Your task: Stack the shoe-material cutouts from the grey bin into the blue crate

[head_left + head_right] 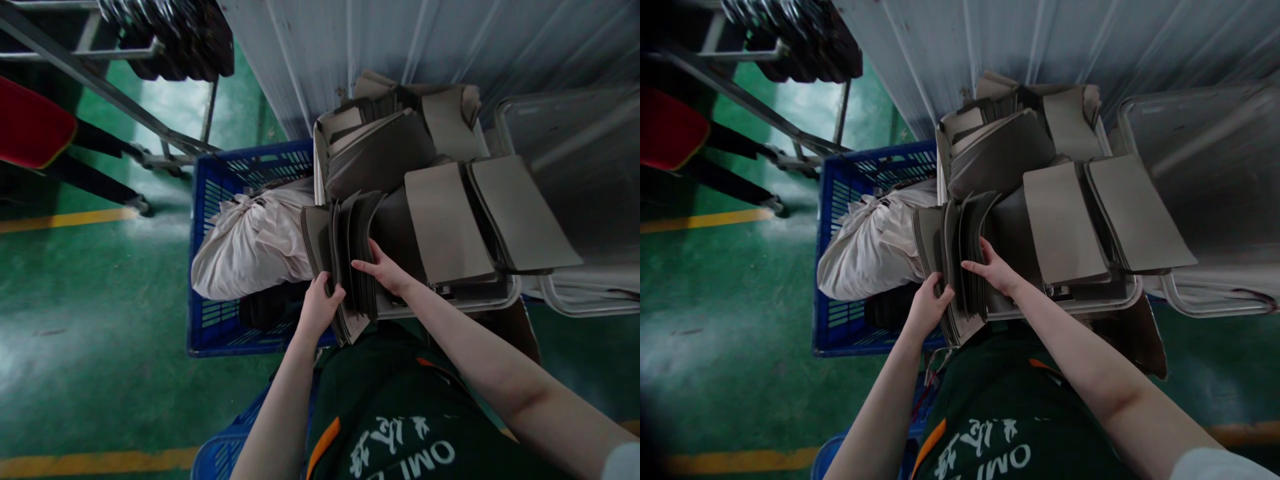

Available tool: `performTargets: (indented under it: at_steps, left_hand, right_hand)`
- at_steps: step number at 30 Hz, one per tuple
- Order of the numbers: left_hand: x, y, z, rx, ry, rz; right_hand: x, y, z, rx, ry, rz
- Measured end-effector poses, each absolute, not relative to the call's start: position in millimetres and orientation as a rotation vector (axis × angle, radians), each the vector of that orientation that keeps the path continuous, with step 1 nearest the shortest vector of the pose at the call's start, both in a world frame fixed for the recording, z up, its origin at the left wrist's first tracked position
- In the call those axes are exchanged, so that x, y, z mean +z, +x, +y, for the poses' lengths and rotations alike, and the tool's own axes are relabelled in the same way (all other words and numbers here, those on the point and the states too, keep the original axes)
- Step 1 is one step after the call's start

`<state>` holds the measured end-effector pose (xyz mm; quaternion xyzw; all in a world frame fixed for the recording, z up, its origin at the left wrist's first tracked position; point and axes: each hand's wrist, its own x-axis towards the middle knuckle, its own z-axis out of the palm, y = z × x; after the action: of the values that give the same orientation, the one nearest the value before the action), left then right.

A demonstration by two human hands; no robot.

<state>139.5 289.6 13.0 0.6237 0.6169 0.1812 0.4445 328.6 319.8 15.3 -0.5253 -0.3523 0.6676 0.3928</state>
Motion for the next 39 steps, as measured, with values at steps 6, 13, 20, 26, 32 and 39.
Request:
performTargets:
  at_steps: [6,13,20,26,32,39]
  left_hand:
    - [17,143,291,0.46,1.522,1.586]
    - [21,149,291,0.462,1.526,1.598]
    - [27,150,293,0.654,1.37,1.654]
    - [19,154,302,0.595,1.151,1.855]
    - [19,158,300,0.54,1.207,1.921]
    - [15,156,302,0.684,1.11,1.927]
  right_hand:
    - [16,325,320,1.691,-1.324,-0.889]
    - [16,325,323,1.701,-1.346,-0.901]
    - [7,376,318,1.537,-1.605,-0.977]
    - [3,396,320,1.215,-1.839,-1.12]
    - [2,399,322,1.157,-1.892,-1.288]
    - [24,385,325,0.765,-1.714,-1.676]
